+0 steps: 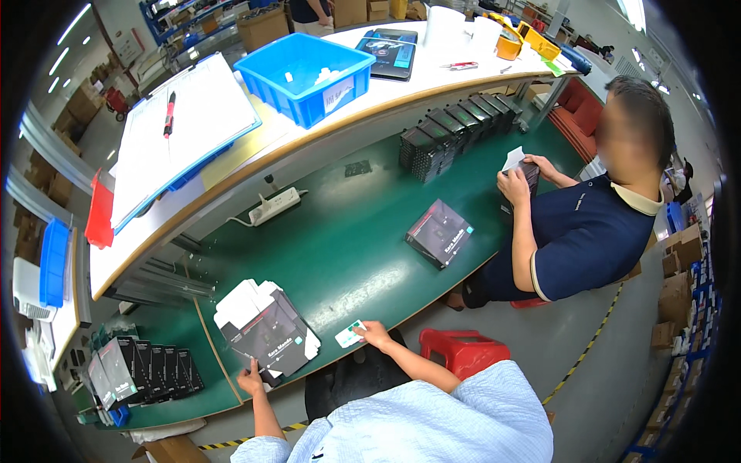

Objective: The person applies small green labels to black product boxes on a green workbench. They pick up each box, place a label on its surface, and set it aside, repeating the process for multiple units.

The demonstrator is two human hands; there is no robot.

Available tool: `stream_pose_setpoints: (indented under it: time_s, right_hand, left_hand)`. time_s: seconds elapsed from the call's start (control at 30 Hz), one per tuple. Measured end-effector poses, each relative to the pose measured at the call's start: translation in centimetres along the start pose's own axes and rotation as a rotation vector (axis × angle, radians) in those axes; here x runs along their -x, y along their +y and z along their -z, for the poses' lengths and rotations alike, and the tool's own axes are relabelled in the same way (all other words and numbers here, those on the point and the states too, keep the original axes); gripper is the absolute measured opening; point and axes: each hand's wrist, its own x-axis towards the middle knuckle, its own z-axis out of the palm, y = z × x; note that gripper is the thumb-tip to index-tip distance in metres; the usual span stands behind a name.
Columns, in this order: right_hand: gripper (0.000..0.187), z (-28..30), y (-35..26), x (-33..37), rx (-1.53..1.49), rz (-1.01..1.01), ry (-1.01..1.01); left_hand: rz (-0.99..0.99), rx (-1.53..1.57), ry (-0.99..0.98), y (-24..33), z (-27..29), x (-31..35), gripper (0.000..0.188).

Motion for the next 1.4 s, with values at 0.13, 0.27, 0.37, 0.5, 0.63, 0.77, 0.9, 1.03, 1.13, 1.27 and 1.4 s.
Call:
stream_pose_setpoints:
  time_s: [0.13,0.27,0.37,0.5,0.63,0.77,0.9,1.03,1.13,1.27,1.4]
  right_hand:
    - [0.023,0.5,-0.1,0.5,-0.053,-0.01,-0.056]
    - [0.023,2.5,0.5,1.7,-0.093,-0.002,-0.029]
    - [0.022,4.8,1.2,3.1,-0.136,-0.031,0.013]
    - [0.023,8.1,1.5,5.4,-0.132,-0.075,0.051]
    - [0.021,10.7,2.8,6.5,-0.132,-0.064,0.046]
    - [0.02,10.8,3.0,6.6,-0.122,-0.077,0.039]
    - [0.02,9.5,1.7,6.3,-0.096,-0.069,0.01]
    - [0.022,7.9,0.4,5.8,-0.033,-0.066,-0.059]
    - [0.021,6.5,-0.4,5.4,-0.032,-0.058,-0.099]
    - [0.025,4.2,-2.3,4.8,-0.015,-0.043,-0.159]
    - [0.026,1.1,-4.4,4.3,-0.006,0.032,-0.235]
  left_hand:
    - [-0.119,0.01,0.208,3.1,2.9,0.8,0.054]
    - [-0.224,-0.079,0.279,5.5,4.1,0.1,0.054]
    - [-0.314,-0.198,0.332,7.8,4.3,0.4,0.047]
    - [-0.207,0.053,0.239,9.1,2.5,0.7,0.048]
    - [-0.083,0.48,0.045,12.5,-2.9,3.1,0.044]
    - [-0.07,0.58,-0.203,22.0,-6.8,8.7,0.05]
    - [-0.127,0.712,-0.501,26.4,-9.5,12.8,0.049]
    - [-0.423,0.43,-0.602,23.4,-9.4,13.8,0.048]
    - [-0.564,0.227,-0.497,19.3,-7.3,11.8,0.054]
    - [-0.545,-0.33,-0.278,13.9,-2.4,8.8,0.059]
    - [-0.515,-0.418,-0.291,10.4,-1.9,8.7,0.062]
